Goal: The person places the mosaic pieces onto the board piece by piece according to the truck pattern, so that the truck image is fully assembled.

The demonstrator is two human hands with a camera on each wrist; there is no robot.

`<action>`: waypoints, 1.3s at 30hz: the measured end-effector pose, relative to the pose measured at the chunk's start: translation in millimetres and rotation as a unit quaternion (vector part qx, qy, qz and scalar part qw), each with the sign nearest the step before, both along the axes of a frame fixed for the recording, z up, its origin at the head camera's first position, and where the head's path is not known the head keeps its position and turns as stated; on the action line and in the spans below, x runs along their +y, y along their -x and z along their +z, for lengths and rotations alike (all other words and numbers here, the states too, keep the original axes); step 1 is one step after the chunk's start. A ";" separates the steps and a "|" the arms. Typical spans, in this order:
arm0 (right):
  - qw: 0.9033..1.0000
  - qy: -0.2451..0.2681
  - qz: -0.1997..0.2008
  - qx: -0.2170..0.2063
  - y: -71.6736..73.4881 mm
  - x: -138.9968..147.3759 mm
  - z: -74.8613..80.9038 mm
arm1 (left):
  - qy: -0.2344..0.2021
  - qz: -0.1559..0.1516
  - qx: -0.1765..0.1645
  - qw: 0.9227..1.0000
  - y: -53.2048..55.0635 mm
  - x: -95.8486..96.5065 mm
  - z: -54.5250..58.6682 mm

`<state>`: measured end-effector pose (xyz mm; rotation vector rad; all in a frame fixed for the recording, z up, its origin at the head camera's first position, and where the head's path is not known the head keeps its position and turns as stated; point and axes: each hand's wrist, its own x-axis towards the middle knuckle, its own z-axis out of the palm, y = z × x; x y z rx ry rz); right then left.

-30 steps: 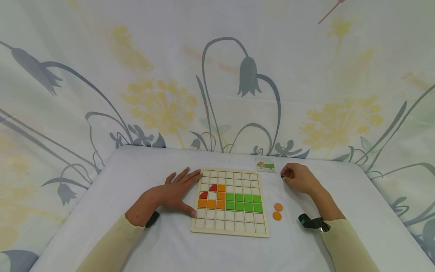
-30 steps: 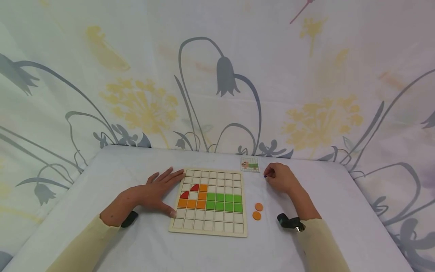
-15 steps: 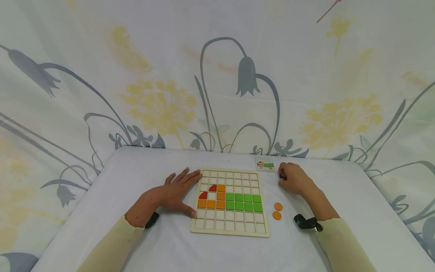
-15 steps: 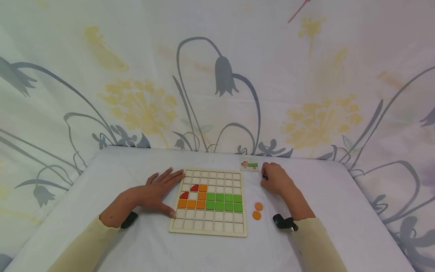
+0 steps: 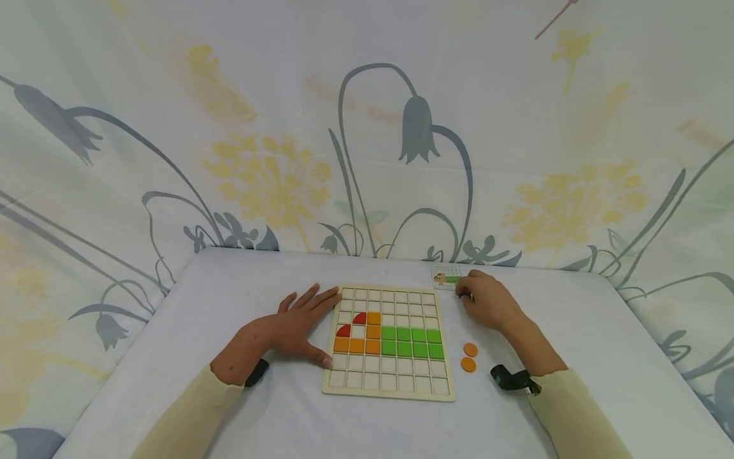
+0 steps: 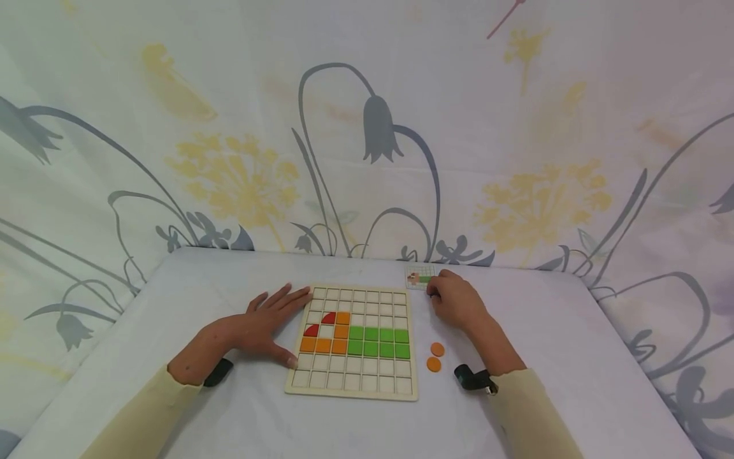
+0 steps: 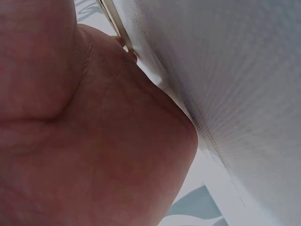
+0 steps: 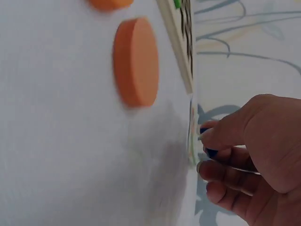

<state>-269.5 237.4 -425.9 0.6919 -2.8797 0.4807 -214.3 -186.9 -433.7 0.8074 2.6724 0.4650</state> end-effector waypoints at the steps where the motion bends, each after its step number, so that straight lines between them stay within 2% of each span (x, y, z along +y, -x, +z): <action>1: 1.000 0.011 0.011 0.002 -1.5 -3.7 1.3 | -0.001 0.000 0.000 1.000 -0.2 0.1 0.2; 4: 0.998 0.056 0.041 -0.010 -6.1 -16.7 5.9 | 0.000 0.000 -0.001 1.000 -0.2 0.3 0.9; 8: 0.990 0.112 0.070 -0.053 -12.5 -36.1 10.2 | 0.008 0.002 -0.001 1.000 0.2 0.2 1.1; 13: 0.978 0.150 0.118 -0.082 -18.8 -61.8 12.1 | 0.011 0.007 0.000 1.000 0.3 0.5 0.8; 18: 0.966 0.160 0.169 -0.113 -22.3 -87.8 11.6 | 0.008 0.009 -0.001 1.000 0.2 0.9 0.0; 23: 0.957 0.167 0.189 -0.143 -25.8 -113.3 11.1 | 0.010 0.010 -0.004 1.000 1.1 1.6 -0.6; 32: 0.955 0.151 0.211 -0.146 -29.5 -145.1 6.0 | 0.006 0.006 -0.006 1.000 0.6 0.5 0.4; 39: 0.957 0.138 0.199 -0.158 -35.3 -156.4 1.6 | 0.003 0.003 0.000 1.000 0.6 0.1 -0.2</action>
